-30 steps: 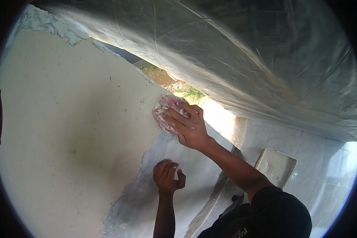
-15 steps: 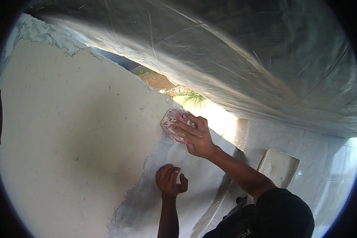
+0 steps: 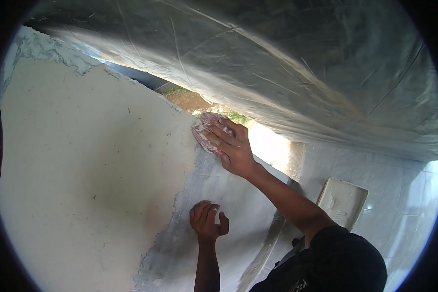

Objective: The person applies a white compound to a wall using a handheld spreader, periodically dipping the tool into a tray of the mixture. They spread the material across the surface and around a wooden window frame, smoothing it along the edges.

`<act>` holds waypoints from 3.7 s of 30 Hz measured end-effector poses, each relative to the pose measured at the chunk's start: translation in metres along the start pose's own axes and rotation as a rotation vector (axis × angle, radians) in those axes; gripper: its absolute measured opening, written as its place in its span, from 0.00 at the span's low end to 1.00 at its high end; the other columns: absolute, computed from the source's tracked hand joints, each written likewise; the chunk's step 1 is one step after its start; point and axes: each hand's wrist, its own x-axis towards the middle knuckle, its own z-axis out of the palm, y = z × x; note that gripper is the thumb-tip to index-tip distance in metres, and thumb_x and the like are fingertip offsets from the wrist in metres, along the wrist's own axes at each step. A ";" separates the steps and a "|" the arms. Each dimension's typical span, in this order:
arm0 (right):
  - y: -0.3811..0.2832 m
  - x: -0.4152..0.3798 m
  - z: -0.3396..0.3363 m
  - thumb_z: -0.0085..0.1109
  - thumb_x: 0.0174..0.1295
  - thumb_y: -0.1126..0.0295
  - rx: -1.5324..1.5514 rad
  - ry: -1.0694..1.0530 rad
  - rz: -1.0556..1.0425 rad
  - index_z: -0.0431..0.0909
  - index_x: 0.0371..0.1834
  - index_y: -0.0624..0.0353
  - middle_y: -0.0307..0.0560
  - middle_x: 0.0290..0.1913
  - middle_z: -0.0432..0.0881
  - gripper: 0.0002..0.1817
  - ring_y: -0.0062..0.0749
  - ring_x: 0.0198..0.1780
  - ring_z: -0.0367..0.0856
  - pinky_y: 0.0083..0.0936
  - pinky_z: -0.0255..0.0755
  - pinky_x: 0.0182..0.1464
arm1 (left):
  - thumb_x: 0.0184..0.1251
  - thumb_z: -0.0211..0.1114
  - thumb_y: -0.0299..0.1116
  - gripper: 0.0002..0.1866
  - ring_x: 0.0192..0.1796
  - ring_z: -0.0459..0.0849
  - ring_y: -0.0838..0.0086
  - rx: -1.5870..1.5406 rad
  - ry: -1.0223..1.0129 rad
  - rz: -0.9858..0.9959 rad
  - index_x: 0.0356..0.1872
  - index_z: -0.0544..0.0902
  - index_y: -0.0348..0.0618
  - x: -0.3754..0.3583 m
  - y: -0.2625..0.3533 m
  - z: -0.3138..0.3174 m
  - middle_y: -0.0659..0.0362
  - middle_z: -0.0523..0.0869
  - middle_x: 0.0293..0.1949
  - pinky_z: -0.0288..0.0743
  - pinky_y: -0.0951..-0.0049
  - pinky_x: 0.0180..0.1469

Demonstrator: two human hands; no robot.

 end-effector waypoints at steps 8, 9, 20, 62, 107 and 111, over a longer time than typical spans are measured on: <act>-0.002 -0.004 -0.001 0.65 0.46 0.81 -0.016 -0.012 -0.016 0.82 0.61 0.48 0.39 0.65 0.80 0.33 0.50 0.68 0.72 0.45 0.64 0.64 | 0.49 0.64 0.29 0.06 0.43 0.86 0.62 -0.013 0.004 -0.004 0.30 0.80 0.43 -0.001 0.001 0.001 0.58 0.87 0.32 0.74 0.61 0.47; -0.003 0.002 0.000 0.64 0.46 0.82 -0.013 -0.038 -0.030 0.82 0.61 0.49 0.40 0.65 0.80 0.34 0.50 0.68 0.72 0.46 0.64 0.64 | 0.49 0.64 0.30 0.06 0.43 0.86 0.63 -0.010 -0.006 -0.004 0.30 0.81 0.42 -0.001 0.001 0.000 0.58 0.87 0.31 0.75 0.62 0.46; -0.017 0.052 0.012 0.66 0.45 0.82 0.037 0.039 -0.093 0.81 0.62 0.52 0.44 0.66 0.80 0.34 0.53 0.69 0.71 0.45 0.63 0.64 | 0.51 0.64 0.30 0.06 0.42 0.87 0.63 -0.011 0.032 0.017 0.29 0.82 0.41 0.001 -0.001 0.002 0.57 0.87 0.31 0.75 0.64 0.45; -0.040 0.047 0.012 0.54 0.53 0.77 0.131 -0.074 -0.117 0.75 0.68 0.61 0.58 0.71 0.72 0.33 0.61 0.75 0.64 0.54 0.57 0.74 | 0.50 0.64 0.30 0.07 0.41 0.86 0.61 -0.047 0.060 0.023 0.30 0.82 0.39 0.001 0.000 -0.002 0.55 0.87 0.31 0.77 0.61 0.46; -0.177 -0.002 0.010 0.53 0.63 0.77 0.279 0.015 0.302 0.64 0.75 0.63 0.69 0.74 0.65 0.33 0.64 0.78 0.56 0.44 0.55 0.78 | 0.52 0.56 0.21 0.06 0.42 0.88 0.52 -0.501 0.206 0.040 0.30 0.81 0.32 -0.075 -0.009 -0.042 0.48 0.88 0.32 0.84 0.57 0.46; -0.140 0.032 0.025 0.53 0.63 0.79 0.118 -0.012 0.334 0.65 0.75 0.62 0.66 0.75 0.65 0.33 0.63 0.79 0.56 0.45 0.55 0.77 | 0.53 0.57 0.21 0.06 0.43 0.88 0.53 -0.491 0.197 0.032 0.30 0.82 0.32 -0.078 -0.007 -0.045 0.48 0.87 0.32 0.83 0.59 0.47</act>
